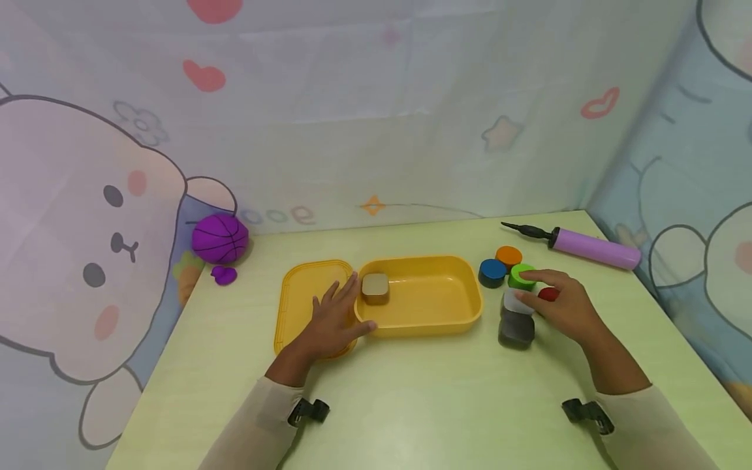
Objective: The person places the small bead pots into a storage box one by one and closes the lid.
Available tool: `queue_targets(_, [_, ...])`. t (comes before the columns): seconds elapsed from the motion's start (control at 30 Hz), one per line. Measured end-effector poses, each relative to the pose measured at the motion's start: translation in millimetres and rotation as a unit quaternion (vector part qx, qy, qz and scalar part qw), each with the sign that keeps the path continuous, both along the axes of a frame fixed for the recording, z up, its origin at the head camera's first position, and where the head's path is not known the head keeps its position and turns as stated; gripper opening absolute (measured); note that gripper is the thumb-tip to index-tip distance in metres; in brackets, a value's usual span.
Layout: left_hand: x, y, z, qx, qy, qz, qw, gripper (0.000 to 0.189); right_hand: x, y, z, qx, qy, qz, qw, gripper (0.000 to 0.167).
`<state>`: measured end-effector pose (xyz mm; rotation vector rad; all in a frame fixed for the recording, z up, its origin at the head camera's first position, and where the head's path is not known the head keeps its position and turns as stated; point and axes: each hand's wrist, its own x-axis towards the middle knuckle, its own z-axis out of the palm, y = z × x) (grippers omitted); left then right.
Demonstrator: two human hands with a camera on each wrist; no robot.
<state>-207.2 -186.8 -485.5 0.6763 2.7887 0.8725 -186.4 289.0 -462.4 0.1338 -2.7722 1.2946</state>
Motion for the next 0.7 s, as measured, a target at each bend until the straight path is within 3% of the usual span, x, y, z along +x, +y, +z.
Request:
queue_targets(0.33, [0.4,3.6,2.5,0.007,-0.009,0.004,0.9999,0.102,2.8,27,-12.2,-0.022,0.032,0.022,0.999,0.048])
queue_targets(0.53, [1.9,5.4,3.0,0.012,-0.013,0.0,0.9998,0.103,3.3,35,-22.2,-0.015,0.08,0.04,0.9959,0.042])
queue_targets(0.7, [2.3,2.9,2.0,0.0,-0.009,0.006,0.9999,0.103,-0.6,35,-30.1,0.0,0.092,0.06,0.994,0.039])
